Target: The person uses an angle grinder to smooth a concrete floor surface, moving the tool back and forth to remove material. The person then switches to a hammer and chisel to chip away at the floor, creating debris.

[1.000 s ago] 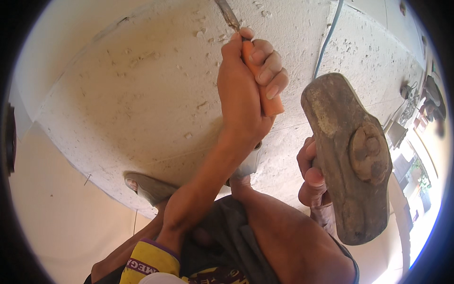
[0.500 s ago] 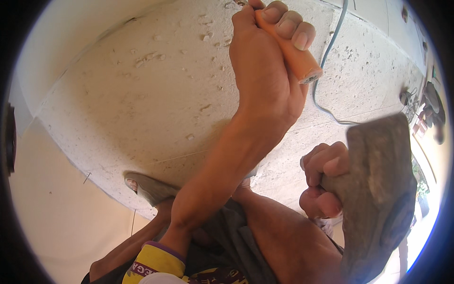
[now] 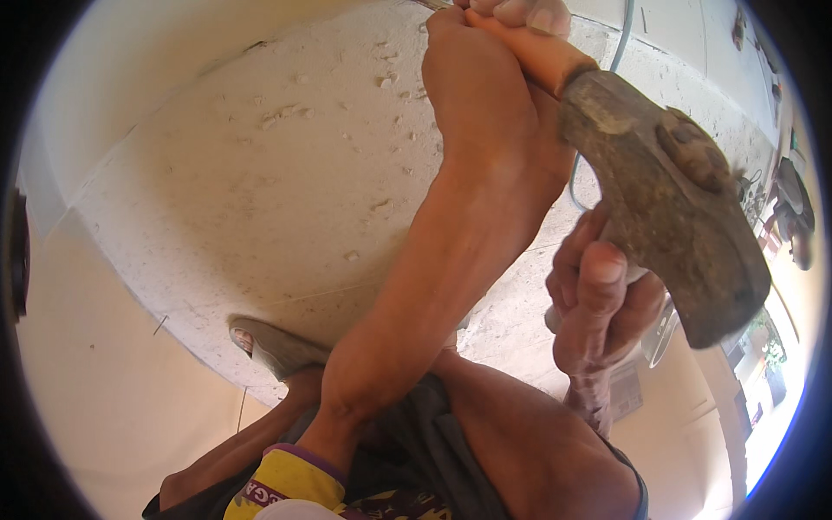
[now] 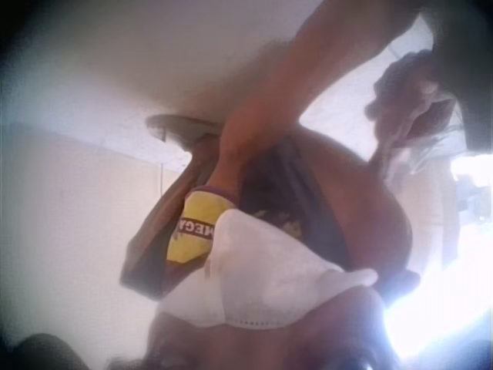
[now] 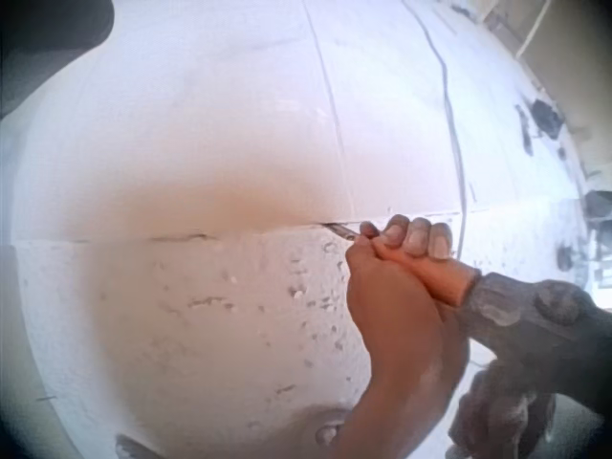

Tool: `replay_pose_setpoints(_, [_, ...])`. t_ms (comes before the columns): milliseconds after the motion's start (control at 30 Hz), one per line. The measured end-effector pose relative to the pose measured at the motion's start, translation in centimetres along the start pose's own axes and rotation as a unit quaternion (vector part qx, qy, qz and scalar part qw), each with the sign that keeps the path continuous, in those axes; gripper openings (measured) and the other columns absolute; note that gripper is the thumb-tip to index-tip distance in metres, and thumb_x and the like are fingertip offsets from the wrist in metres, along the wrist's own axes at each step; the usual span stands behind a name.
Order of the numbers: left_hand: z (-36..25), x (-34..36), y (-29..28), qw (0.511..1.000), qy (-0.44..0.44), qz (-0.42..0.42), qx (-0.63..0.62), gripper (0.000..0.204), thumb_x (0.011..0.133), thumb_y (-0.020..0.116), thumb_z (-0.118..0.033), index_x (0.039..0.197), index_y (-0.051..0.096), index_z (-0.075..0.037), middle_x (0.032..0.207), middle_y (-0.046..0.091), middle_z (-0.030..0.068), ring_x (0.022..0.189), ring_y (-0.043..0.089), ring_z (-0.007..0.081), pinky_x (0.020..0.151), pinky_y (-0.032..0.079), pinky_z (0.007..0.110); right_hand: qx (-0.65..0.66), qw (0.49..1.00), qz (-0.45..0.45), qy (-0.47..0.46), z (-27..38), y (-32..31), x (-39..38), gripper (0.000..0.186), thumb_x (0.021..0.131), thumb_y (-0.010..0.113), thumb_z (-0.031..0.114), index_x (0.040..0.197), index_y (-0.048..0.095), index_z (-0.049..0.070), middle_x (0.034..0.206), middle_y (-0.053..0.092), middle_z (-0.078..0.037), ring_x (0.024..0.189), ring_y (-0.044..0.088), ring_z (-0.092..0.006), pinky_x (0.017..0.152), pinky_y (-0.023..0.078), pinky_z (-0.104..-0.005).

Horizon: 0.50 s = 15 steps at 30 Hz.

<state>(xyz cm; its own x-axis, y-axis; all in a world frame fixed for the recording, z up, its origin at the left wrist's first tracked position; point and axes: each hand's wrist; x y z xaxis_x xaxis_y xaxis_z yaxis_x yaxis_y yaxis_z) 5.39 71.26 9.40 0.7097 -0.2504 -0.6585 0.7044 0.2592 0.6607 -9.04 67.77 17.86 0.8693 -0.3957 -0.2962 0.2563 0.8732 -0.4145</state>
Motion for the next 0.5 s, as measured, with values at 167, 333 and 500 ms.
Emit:
replay_pose_setpoints(167, [0.4,-0.2,0.3,1.0,0.002,0.003,-0.017,0.017,0.117,0.041,-0.023,0.132,0.042,-0.016,0.1,0.053,-0.0008,0.079,0.055,0.0138,0.073,0.053,0.033,0.023,0.993,-0.032,-0.108,-0.4,0.3,0.4,0.064,0.112,0.066,0.07,0.113,0.054,0.007,0.068,0.044,0.001,0.047,0.035,-0.0047,0.041,0.025,-0.0249])
replay_pose_setpoints(333, [0.3,1.1,0.1,1.0,0.017,0.01,-0.02,0.018,0.114,0.042,-0.021,0.132,0.042,-0.016,0.1,0.053,-0.0003,0.08,0.055,0.0131,0.073,0.053,0.032,0.028,0.999,0.005,0.013,1.3,-0.4,0.5,0.062,0.112,0.068,0.069,0.109,0.055,0.009,0.065,0.042,0.002,0.046,0.032,-0.0033,0.04,0.025,-0.0246])
replay_pose_setpoints(500, [0.4,0.3,0.6,0.999,0.021,-0.017,-0.017,0.017,0.115,0.043,-0.021,0.131,0.044,-0.014,0.098,0.052,-0.0004,0.079,0.054,0.0122,0.071,0.051,0.032,0.024,0.998,-0.026,-0.048,0.4,0.4,0.7,0.055,0.116,0.064,0.064,0.106,0.053,0.011,0.066,0.044,0.003,0.045,0.032,-0.0028,0.039,0.023,-0.0247])
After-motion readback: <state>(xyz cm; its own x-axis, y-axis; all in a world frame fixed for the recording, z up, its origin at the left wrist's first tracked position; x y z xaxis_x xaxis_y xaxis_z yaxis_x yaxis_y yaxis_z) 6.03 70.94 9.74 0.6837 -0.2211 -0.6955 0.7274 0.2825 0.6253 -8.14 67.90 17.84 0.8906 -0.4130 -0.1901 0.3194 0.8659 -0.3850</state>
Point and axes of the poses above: each hand's wrist, its own x-axis towards the middle knuckle, its own y-axis out of the palm, z = x × y
